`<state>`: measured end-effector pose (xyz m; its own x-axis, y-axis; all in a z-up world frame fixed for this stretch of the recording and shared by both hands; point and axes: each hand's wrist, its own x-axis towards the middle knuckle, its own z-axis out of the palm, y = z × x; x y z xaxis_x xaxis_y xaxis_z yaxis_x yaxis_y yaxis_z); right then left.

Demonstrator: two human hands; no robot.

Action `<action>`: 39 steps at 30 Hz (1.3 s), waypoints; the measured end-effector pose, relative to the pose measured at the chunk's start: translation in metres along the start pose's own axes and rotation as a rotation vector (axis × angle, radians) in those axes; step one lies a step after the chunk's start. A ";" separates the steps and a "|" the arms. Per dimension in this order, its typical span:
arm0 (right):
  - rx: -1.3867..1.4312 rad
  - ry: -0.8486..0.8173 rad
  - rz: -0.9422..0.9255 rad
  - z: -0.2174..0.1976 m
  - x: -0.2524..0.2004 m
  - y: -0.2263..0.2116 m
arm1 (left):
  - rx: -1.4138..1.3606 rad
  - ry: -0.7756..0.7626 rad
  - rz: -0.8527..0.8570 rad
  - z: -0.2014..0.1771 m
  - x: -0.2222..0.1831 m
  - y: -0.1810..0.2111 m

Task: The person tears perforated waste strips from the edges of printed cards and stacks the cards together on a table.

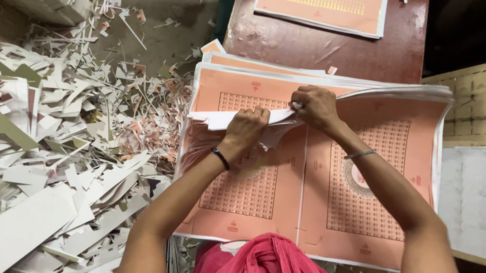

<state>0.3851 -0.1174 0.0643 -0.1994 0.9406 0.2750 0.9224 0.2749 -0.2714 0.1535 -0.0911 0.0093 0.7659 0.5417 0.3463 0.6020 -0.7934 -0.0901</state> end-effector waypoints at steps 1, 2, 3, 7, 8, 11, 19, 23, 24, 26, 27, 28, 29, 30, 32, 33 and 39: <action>0.054 0.008 0.081 0.005 -0.003 0.002 | 0.020 -0.004 0.007 0.005 -0.001 0.000; 0.108 0.015 0.163 0.009 -0.005 0.005 | 0.040 -0.007 0.013 0.011 -0.001 0.000; 0.125 -0.011 0.221 0.012 -0.007 0.007 | 0.062 0.021 0.026 0.016 -0.001 0.000; 0.252 -0.139 0.512 0.023 -0.006 0.016 | 0.102 0.046 0.054 0.031 -0.002 0.002; 0.300 -0.176 0.597 0.026 -0.003 0.017 | 0.102 0.030 0.054 0.033 -0.003 0.002; 0.319 -0.320 0.847 0.025 0.005 0.021 | 0.139 0.052 0.059 0.034 -0.007 0.002; 0.180 -0.329 0.290 -0.013 -0.005 0.036 | -0.044 -0.091 0.053 -0.013 0.003 -0.009; 0.191 -0.153 0.254 -0.020 -0.022 0.035 | -0.456 -0.450 -0.147 -0.045 0.025 -0.015; 0.198 -0.198 0.323 -0.020 -0.023 0.034 | -0.721 -0.504 -0.180 -0.047 0.035 -0.013; 0.214 -0.290 0.462 -0.023 -0.025 0.029 | -1.254 -0.598 -0.245 -0.042 0.056 -0.004; 0.222 -0.303 0.483 -0.026 -0.025 0.026 | -1.228 -0.510 -0.242 -0.038 0.065 0.001; 0.229 -0.317 0.504 -0.030 -0.024 0.024 | -1.202 -0.422 -0.238 -0.032 0.072 0.006; 0.233 -0.330 0.528 -0.036 -0.025 0.023 | -1.178 -0.334 -0.229 -0.026 0.076 0.012; 0.257 -0.335 0.535 -0.041 -0.026 0.022 | -1.203 -0.313 -0.245 -0.021 0.077 0.018; 0.310 -0.342 0.552 -0.049 -0.030 0.022 | -1.251 -0.276 -0.273 -0.011 0.075 0.028; 0.407 -0.355 0.587 -0.050 -0.035 0.021 | -1.262 -0.283 -0.307 -0.007 0.071 0.032; 0.895 -0.345 0.512 -0.042 -0.041 0.041 | -1.151 -0.363 -0.343 -0.011 0.068 0.031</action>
<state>0.4447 -0.1535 0.0810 -0.0706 0.9518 -0.2983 0.3749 -0.2518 -0.8922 0.2223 -0.0821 0.0406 0.7370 0.6680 -0.1028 0.3762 -0.2790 0.8835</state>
